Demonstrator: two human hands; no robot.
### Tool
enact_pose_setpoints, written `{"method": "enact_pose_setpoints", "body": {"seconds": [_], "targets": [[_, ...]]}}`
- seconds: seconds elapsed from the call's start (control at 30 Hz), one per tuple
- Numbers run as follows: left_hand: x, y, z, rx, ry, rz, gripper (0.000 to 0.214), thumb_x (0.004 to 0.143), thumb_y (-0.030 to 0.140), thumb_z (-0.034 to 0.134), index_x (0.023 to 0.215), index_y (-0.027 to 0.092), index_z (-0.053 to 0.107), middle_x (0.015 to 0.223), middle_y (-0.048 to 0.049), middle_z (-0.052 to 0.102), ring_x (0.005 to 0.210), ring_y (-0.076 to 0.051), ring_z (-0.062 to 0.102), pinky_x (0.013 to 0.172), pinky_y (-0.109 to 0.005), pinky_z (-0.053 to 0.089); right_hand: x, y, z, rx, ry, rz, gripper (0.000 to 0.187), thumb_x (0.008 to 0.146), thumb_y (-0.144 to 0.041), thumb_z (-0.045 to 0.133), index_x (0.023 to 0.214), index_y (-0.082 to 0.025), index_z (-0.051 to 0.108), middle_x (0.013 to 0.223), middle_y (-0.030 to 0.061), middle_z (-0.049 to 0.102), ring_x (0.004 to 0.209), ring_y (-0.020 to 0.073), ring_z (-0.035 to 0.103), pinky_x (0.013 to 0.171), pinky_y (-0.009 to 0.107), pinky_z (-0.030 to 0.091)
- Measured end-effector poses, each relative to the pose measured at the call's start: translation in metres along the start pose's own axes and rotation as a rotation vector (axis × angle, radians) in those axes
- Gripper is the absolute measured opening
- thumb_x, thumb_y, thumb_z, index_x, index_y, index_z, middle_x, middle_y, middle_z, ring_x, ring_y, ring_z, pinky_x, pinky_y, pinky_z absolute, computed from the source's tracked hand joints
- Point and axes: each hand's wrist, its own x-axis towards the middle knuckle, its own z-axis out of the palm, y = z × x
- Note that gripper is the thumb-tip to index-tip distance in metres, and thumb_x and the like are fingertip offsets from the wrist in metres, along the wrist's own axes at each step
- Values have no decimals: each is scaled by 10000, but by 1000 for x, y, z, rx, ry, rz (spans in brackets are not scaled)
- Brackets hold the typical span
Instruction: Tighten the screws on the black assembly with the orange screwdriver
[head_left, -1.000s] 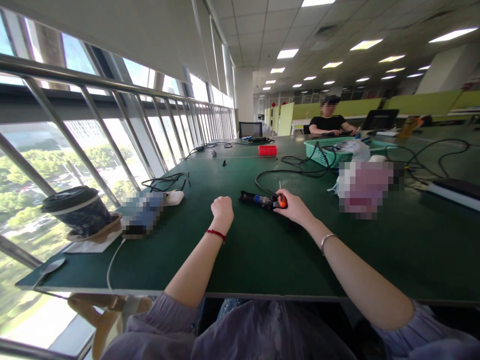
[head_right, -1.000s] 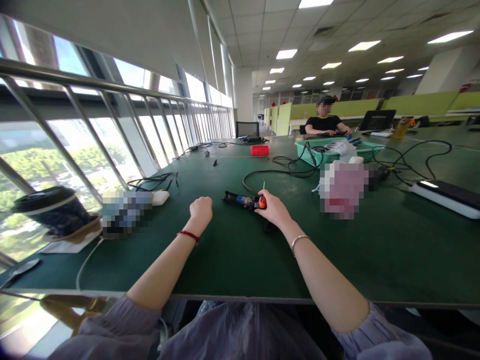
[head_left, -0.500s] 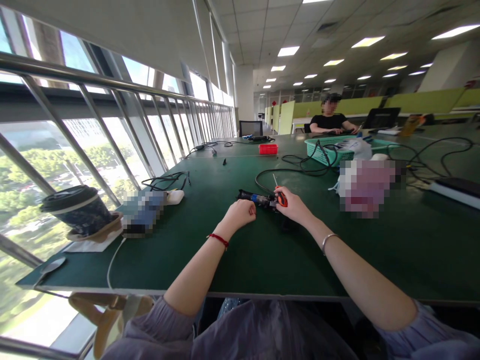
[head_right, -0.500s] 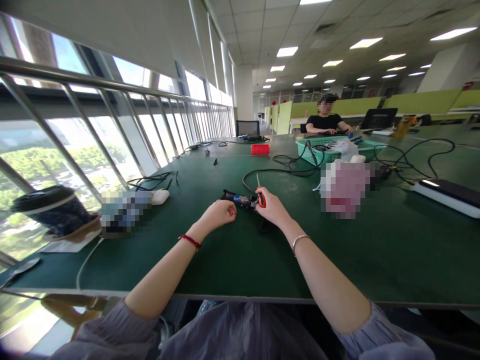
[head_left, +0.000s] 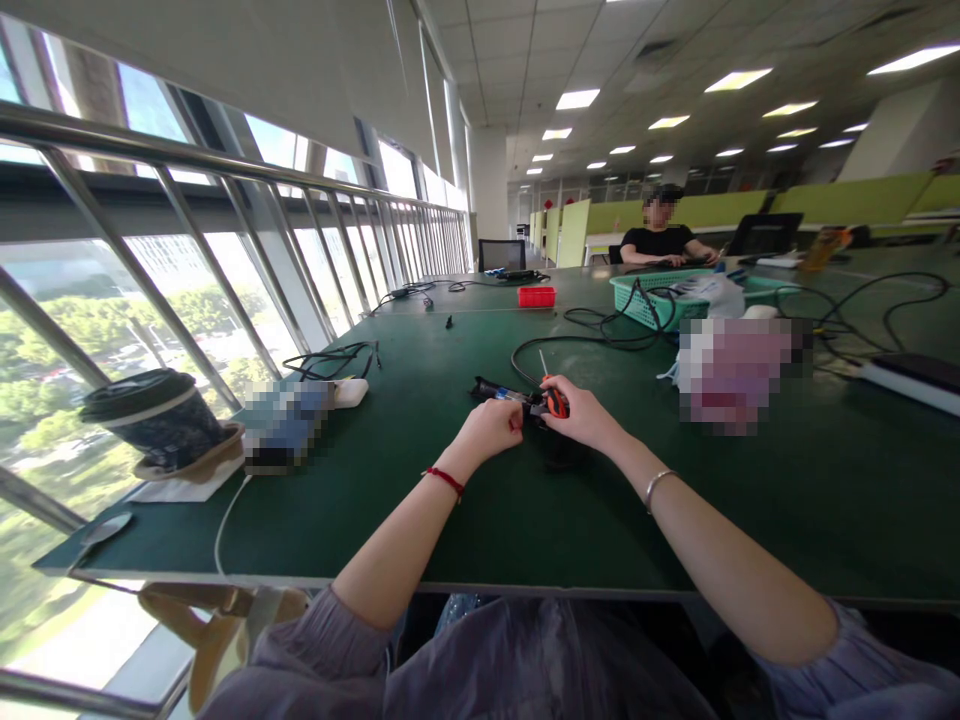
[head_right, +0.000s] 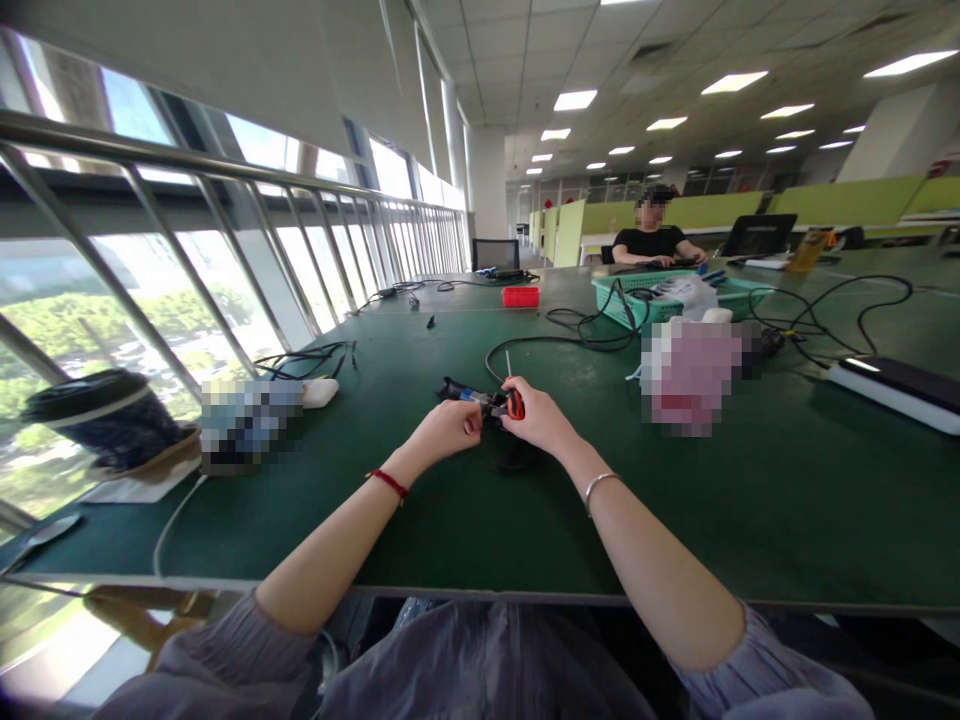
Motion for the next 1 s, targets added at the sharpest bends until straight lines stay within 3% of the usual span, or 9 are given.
{"method": "enact_pose_setpoints", "body": {"seconds": [0.4,0.6,1.0], "targets": [[1,-4,0,-121,204,88,119,677,64,569,702,176,601,727,0,664,680,-129,616,643,-200,477,-1,-6,-2,-41,-26,4,423,717,-232,605,1128,-204,510,912,35,652,769,166,621,753,284,468],[1,-4,1,-122,247,134,138,697,57,573,740,178,623,764,0,664,708,-131,617,665,-208,485,-2,-10,-4,-66,-29,18,400,740,-202,570,1136,-200,516,947,44,656,806,164,619,770,269,458],[0,5,5,242,280,215,136,879,110,505,888,177,623,922,-35,663,874,-154,605,662,-221,451,-2,-11,-3,-80,-30,16,399,747,-211,575,1142,-205,518,864,18,645,752,159,613,748,276,464]]}}
